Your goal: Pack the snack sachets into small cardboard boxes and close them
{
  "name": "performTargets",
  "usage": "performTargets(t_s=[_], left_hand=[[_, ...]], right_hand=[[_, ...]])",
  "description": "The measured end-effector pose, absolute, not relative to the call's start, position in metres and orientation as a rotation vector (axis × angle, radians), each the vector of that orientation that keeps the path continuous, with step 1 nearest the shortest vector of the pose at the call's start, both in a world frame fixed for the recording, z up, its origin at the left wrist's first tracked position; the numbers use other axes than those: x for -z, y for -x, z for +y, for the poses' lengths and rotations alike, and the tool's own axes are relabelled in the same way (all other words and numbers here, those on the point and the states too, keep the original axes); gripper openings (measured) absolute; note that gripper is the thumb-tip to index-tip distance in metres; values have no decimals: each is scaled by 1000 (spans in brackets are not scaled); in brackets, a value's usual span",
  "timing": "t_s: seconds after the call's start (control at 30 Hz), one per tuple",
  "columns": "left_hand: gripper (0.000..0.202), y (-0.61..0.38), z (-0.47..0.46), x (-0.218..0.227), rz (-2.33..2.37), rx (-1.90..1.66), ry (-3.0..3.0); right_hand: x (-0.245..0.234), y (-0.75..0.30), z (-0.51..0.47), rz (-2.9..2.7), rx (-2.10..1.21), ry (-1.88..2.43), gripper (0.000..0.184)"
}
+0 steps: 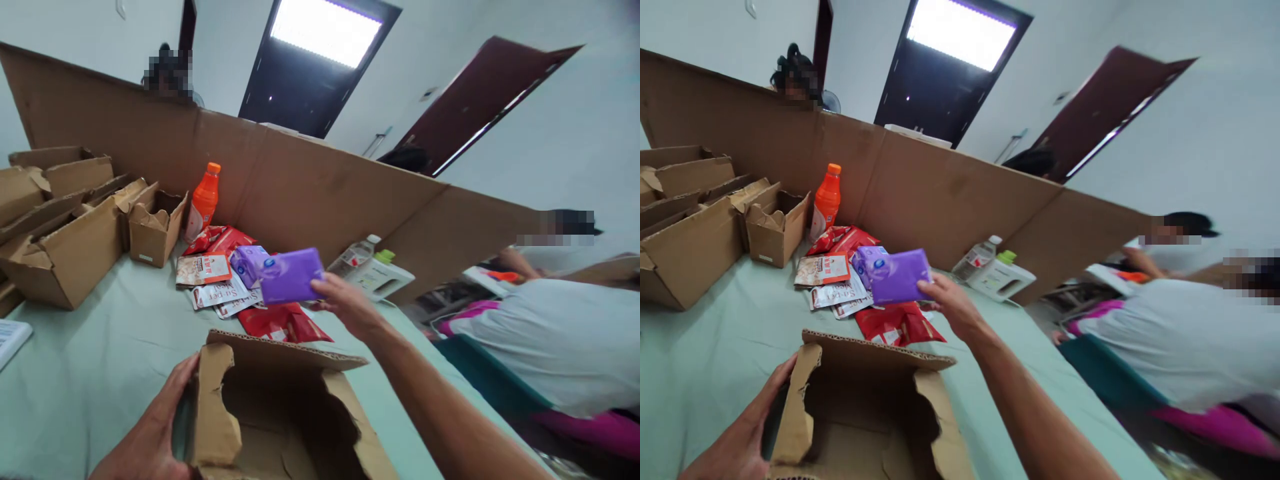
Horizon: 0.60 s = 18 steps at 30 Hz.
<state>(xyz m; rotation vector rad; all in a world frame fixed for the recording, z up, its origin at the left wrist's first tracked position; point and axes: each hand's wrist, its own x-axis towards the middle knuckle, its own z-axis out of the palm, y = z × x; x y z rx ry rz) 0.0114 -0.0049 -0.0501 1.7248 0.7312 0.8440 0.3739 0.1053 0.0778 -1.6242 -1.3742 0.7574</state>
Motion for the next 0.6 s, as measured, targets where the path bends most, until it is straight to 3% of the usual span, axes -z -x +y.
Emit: performTargets(t_s=[0.23, 0.43, 0.6], left_hand=[[132, -8, -5, 64, 807, -746, -1731], [127, -8, -7, 52, 849, -800, -1727], [121, -10, -4, 46, 861, -837, -1766]], right_hand=[[-21, -390, 115, -1405, -621, 1765, 31], [-12, -399, 35, -1288, -506, 1744, 44], [15, -364, -53, -1102, -829, 1614, 51]])
